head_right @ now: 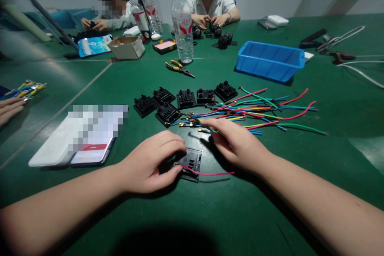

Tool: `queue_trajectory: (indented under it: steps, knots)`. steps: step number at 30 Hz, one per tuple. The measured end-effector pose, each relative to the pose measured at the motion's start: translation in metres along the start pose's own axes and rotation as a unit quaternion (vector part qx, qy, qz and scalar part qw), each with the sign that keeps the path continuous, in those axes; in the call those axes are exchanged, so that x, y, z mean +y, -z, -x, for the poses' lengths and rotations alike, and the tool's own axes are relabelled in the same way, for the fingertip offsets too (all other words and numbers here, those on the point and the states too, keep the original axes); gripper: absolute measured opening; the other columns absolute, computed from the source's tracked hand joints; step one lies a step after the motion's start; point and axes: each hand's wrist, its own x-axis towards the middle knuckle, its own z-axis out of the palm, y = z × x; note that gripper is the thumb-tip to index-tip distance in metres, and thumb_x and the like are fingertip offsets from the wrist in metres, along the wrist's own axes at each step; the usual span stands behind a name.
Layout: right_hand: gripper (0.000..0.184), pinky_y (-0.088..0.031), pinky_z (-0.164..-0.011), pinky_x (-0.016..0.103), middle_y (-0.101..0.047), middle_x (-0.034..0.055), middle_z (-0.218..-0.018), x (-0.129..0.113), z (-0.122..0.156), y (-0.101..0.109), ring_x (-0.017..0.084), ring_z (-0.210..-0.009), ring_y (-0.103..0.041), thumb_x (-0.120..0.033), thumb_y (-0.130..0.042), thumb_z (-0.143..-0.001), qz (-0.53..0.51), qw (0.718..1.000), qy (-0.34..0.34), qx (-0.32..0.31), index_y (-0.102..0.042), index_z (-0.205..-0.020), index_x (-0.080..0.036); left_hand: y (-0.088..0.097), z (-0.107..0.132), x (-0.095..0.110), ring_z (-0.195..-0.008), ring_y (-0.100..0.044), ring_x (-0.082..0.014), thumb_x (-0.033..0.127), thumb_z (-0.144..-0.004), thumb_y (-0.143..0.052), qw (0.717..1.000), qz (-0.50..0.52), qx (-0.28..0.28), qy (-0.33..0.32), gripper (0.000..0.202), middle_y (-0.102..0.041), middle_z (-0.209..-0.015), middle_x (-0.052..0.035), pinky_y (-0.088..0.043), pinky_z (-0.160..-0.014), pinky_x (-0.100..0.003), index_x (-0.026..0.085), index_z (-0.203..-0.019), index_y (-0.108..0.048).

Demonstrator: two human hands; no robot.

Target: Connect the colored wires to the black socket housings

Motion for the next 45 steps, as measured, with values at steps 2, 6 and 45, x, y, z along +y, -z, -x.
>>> queue_trajectory:
  steps: [2, 6, 45]
  knots:
    - [0.045, -0.054, -0.074, 0.029, -0.069, 0.0092, -0.115, 0.0, 0.0, 0.002, 0.018, -0.089, -0.067, -0.013, -0.049, -0.091, -0.002, 1.0, -0.008, -0.024, -0.049, -0.134, -0.022, 0.0, 0.0, -0.001, -0.095, -0.058, -0.0236, 0.025, -0.084, -0.054, 1.0, 0.006, -0.002, -0.001, 0.025, -0.065, -0.102, -0.0114, -0.049, -0.085, -0.039, 0.011, -0.104, -0.06]
    - [0.051, -0.053, -0.068, 0.029, -0.071, 0.0076, -0.097, -0.003, 0.0, 0.004, 0.018, -0.078, -0.065, -0.013, -0.045, -0.091, 0.0, 0.999, -0.01, -0.049, -0.046, -0.142, -0.02, -0.001, 0.0, -0.001, -0.096, -0.057, -0.0235, 0.024, -0.084, -0.054, 1.0, 0.013, 0.003, 0.0, 0.027, -0.065, -0.104, -0.0116, -0.048, -0.087, -0.04, 0.011, -0.107, -0.059]
    - [0.039, -0.021, -0.036, 0.018, -0.045, -0.0079, -0.054, -0.016, -0.01, 0.002, 0.005, -0.042, -0.032, -0.051, -0.073, -0.073, -0.45, 0.794, -0.4, -0.085, -0.062, -0.093, -0.02, 0.002, 0.001, -0.005, -0.097, -0.057, -0.0183, 0.016, -0.093, -0.053, 0.996, -0.036, 0.058, -0.053, 0.018, -0.069, -0.104, -0.0066, -0.046, -0.088, -0.033, 0.02, -0.105, -0.066]
